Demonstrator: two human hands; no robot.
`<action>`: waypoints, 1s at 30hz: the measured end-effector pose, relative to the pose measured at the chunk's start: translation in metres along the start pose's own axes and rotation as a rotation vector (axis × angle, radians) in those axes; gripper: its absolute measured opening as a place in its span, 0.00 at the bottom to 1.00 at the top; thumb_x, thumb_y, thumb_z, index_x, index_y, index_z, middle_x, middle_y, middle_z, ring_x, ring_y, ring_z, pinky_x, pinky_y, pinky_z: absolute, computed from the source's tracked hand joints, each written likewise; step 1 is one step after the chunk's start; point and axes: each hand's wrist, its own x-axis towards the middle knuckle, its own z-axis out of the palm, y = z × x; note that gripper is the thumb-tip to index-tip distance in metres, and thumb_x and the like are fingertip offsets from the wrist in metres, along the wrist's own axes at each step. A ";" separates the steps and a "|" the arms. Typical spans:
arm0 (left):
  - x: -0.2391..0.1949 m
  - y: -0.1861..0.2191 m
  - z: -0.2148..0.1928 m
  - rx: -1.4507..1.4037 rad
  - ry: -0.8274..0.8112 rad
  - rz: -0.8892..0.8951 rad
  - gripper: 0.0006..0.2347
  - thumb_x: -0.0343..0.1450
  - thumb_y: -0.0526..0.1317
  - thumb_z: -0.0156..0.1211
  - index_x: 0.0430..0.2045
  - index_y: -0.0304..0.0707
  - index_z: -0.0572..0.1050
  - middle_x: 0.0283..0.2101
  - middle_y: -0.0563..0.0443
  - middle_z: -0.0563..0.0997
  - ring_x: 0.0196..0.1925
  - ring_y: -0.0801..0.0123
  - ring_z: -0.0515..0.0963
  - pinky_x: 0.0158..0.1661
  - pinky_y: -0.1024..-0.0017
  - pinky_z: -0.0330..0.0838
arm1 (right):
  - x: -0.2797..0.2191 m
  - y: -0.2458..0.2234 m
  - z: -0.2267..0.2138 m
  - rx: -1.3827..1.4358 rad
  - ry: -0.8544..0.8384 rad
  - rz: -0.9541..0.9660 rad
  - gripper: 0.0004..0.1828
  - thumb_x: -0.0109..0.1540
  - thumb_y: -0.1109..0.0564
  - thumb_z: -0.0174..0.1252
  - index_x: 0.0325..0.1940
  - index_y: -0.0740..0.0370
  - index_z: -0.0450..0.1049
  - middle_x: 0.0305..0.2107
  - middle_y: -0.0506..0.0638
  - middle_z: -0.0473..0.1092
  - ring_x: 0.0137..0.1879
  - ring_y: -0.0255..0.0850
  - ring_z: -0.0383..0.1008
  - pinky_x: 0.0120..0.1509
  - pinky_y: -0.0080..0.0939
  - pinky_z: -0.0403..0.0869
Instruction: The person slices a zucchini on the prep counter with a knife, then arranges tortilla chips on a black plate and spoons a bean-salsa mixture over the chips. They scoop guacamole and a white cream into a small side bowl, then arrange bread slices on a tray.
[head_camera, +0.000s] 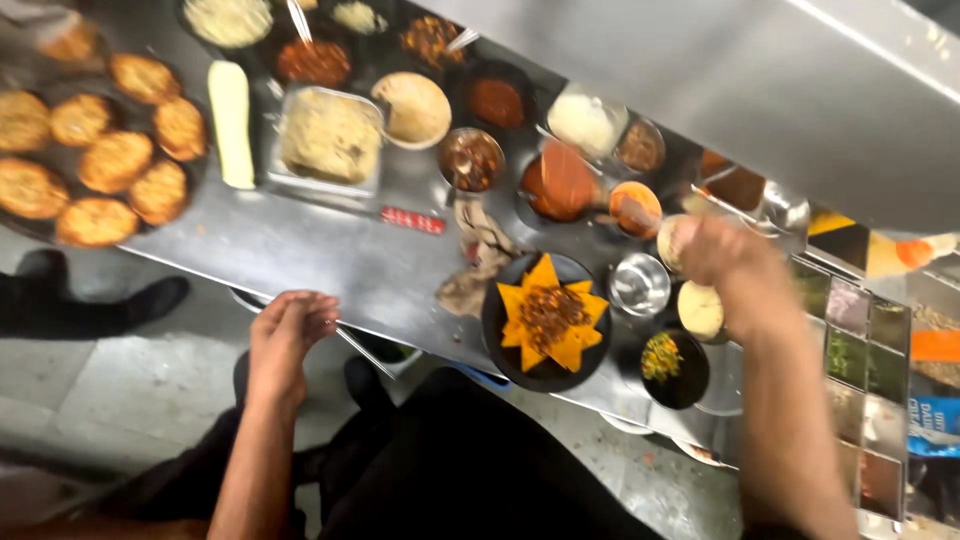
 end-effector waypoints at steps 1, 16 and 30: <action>-0.002 -0.010 0.014 -0.008 -0.059 0.001 0.08 0.77 0.38 0.50 0.39 0.31 0.75 0.41 0.42 0.84 0.39 0.65 0.83 0.44 0.69 0.77 | -0.019 0.035 -0.008 -0.099 0.004 0.034 0.07 0.65 0.63 0.52 0.37 0.60 0.76 0.24 0.38 0.65 0.30 0.29 0.61 0.34 0.31 0.60; -0.063 -0.106 0.113 0.191 -0.315 -0.083 0.08 0.76 0.40 0.53 0.35 0.33 0.77 0.36 0.49 0.84 0.36 0.72 0.81 0.40 0.74 0.75 | -0.083 0.221 -0.011 -0.402 0.082 -0.148 0.11 0.68 0.54 0.56 0.40 0.65 0.76 0.24 0.56 0.72 0.28 0.44 0.71 0.35 0.43 0.69; -0.074 -0.137 0.086 0.232 -0.258 -0.082 0.08 0.76 0.39 0.53 0.34 0.33 0.78 0.35 0.50 0.84 0.35 0.74 0.80 0.37 0.75 0.74 | -0.078 0.241 0.017 -0.331 0.137 -0.175 0.12 0.69 0.53 0.55 0.37 0.65 0.74 0.18 0.55 0.65 0.23 0.39 0.63 0.30 0.43 0.64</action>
